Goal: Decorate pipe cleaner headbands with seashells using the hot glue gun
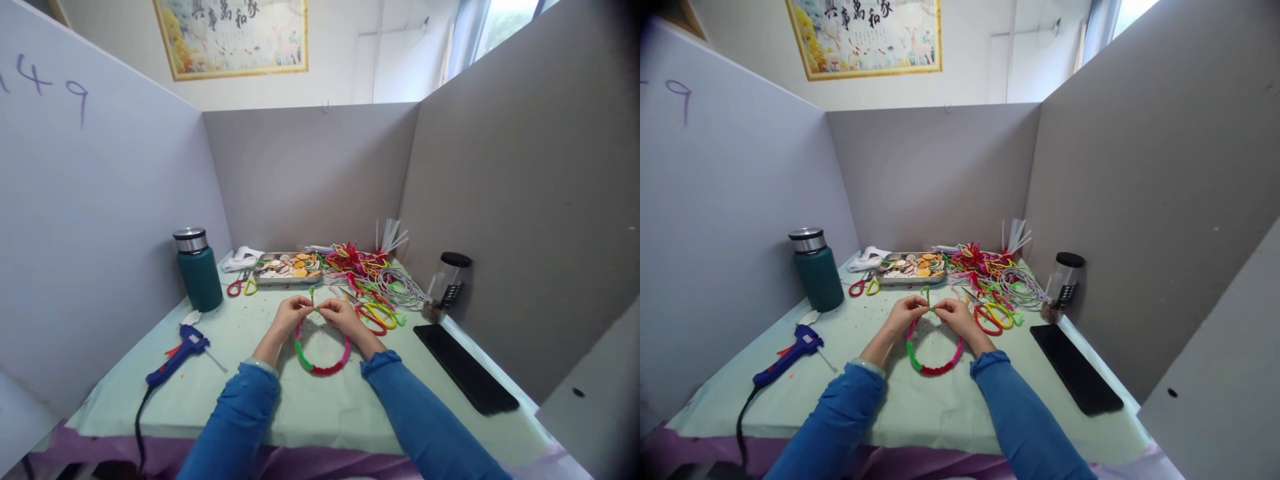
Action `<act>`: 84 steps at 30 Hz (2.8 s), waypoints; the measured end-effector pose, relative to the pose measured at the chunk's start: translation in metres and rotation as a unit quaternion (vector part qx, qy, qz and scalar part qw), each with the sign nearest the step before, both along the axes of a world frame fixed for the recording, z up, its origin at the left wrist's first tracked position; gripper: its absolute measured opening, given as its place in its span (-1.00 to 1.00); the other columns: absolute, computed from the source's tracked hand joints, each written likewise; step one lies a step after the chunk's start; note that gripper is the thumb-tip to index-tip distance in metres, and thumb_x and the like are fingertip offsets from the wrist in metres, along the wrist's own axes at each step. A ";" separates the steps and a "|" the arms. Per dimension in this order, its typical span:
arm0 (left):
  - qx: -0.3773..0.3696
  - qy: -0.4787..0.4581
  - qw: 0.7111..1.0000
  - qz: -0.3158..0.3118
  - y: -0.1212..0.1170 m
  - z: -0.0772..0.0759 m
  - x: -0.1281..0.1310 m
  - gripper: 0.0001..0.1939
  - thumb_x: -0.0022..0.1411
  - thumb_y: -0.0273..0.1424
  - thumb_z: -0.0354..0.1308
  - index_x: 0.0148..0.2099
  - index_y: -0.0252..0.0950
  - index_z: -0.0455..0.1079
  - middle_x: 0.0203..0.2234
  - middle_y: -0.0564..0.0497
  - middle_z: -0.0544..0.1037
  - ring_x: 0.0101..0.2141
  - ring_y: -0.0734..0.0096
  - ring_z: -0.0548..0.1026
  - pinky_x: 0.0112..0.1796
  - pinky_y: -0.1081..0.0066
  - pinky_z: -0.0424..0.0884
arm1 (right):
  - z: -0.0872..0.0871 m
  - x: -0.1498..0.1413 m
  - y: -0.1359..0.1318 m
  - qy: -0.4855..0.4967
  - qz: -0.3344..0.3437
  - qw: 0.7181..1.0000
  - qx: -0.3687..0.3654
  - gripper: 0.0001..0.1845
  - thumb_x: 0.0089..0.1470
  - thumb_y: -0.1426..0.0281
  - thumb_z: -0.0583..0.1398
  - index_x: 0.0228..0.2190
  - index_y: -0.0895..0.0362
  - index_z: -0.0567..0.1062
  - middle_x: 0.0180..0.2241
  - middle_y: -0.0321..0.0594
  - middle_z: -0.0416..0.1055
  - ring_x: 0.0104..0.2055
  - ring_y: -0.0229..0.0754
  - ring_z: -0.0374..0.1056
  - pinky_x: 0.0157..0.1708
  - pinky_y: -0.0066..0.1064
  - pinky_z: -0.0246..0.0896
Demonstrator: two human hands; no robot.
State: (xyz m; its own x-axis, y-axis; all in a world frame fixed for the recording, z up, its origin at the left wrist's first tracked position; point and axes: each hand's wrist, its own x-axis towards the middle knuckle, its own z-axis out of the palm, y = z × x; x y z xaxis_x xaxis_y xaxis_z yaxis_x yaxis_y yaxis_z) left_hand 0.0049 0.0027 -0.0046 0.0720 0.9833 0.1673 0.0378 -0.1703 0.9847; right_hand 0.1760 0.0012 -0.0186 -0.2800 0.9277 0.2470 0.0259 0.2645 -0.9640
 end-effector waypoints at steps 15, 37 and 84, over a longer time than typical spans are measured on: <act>-0.008 0.033 0.999 -0.027 0.000 0.001 0.001 -0.68 -0.19 -0.39 0.30 -0.30 -0.42 0.52 -0.63 0.06 0.45 -0.65 0.59 0.25 -0.58 0.50 0.14 | 0.006 0.000 -0.004 0.017 0.003 1.000 -0.006 -0.76 -0.13 0.25 0.27 -0.47 0.18 0.50 -0.64 -0.39 0.22 -0.60 -0.36 0.03 -0.61 -0.49 -0.13; -0.011 0.032 0.998 -0.046 -0.002 0.004 0.001 -0.59 -0.20 -0.18 0.36 -0.36 -0.40 0.47 -0.69 0.11 0.36 -0.68 0.60 0.21 -0.62 0.53 0.06 | 0.004 0.002 -0.001 0.030 0.013 0.999 -0.001 -0.75 -0.12 0.25 0.27 -0.41 0.17 0.49 -0.66 -0.43 0.20 -0.64 -0.38 0.02 -0.64 -0.50 -0.15; -0.058 0.088 0.993 -0.059 -0.010 0.007 -0.001 -0.67 -0.07 -0.17 0.27 -0.53 -0.37 0.43 -0.74 0.06 0.33 -0.73 0.60 0.13 -0.66 0.48 -0.04 | -0.001 0.001 0.002 -0.026 0.026 0.999 0.017 -0.72 -0.02 0.23 0.22 -0.29 0.14 0.50 -0.66 -0.42 0.18 -0.65 -0.35 0.02 -0.63 -0.49 -0.12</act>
